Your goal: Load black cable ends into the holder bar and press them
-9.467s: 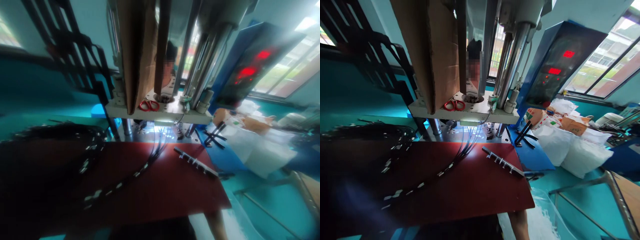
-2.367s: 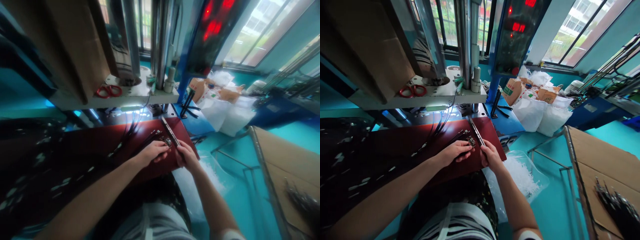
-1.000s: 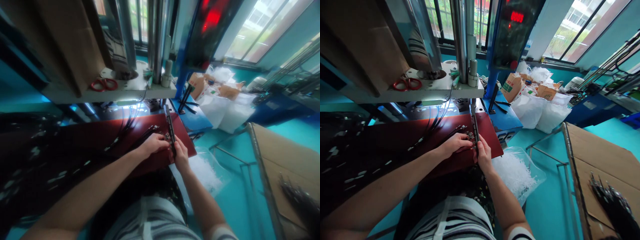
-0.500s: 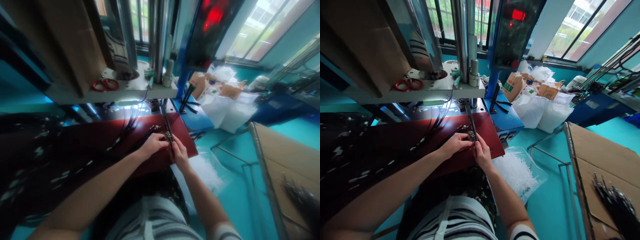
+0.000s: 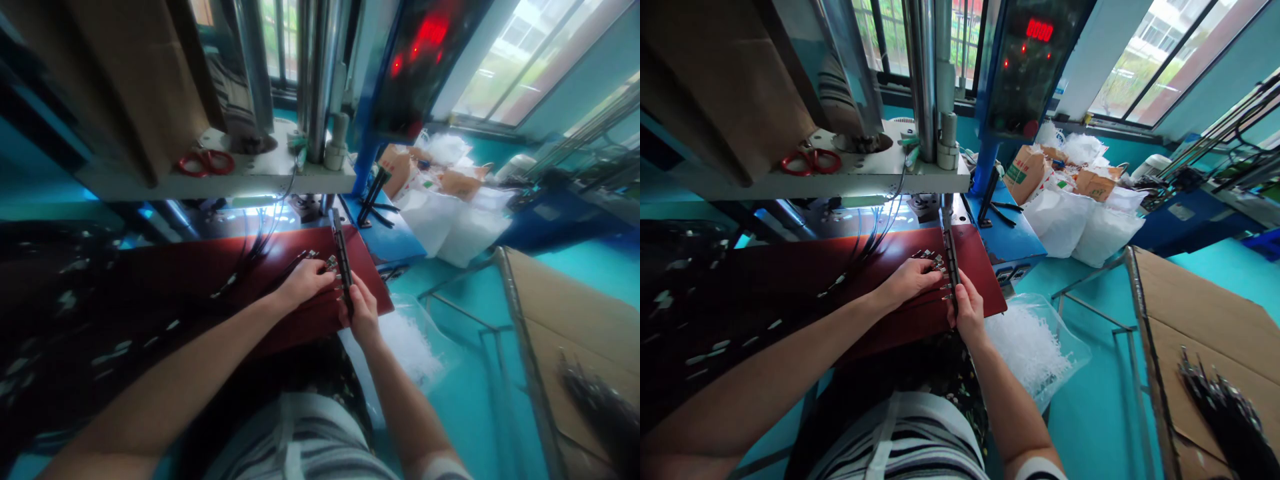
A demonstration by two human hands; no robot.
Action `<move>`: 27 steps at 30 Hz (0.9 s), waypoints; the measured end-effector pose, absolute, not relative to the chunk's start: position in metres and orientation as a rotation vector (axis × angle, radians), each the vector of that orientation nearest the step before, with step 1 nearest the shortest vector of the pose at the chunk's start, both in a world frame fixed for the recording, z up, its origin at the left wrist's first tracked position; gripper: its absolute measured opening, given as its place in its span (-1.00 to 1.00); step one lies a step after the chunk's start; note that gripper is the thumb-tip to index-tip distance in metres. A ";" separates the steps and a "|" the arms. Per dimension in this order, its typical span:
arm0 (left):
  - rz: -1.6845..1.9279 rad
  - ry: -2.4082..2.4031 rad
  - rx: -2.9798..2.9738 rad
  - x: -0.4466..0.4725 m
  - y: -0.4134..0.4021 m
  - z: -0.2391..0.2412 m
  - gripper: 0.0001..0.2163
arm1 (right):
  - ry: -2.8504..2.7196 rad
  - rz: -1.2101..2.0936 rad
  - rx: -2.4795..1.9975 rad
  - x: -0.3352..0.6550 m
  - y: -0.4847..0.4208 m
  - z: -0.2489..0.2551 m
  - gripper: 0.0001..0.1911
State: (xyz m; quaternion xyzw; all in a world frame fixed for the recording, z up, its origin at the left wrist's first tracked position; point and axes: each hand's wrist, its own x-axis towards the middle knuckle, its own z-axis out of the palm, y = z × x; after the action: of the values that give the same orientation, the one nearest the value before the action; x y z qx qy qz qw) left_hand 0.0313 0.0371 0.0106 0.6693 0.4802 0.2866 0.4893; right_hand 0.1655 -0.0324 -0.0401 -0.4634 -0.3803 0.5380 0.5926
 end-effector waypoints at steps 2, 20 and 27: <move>0.695 1.167 1.572 0.032 0.036 0.010 -0.76 | -0.909 1.255 -1.096 0.166 -0.032 -0.039 -0.41; 0.896 1.167 1.742 0.027 0.038 0.009 -0.87 | -0.903 1.224 -1.121 0.164 -0.030 -0.035 -0.42; 0.886 1.348 1.861 0.029 0.042 0.011 -0.88 | -0.845 1.226 -1.074 0.165 -0.031 -0.041 -0.46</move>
State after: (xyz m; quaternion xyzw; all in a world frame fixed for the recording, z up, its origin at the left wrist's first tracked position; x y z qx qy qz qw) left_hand 0.0295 0.0416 0.0114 0.7126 0.5160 0.3394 0.3329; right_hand 0.1652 -0.0309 -0.0408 -0.4648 -0.3657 0.5303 0.6074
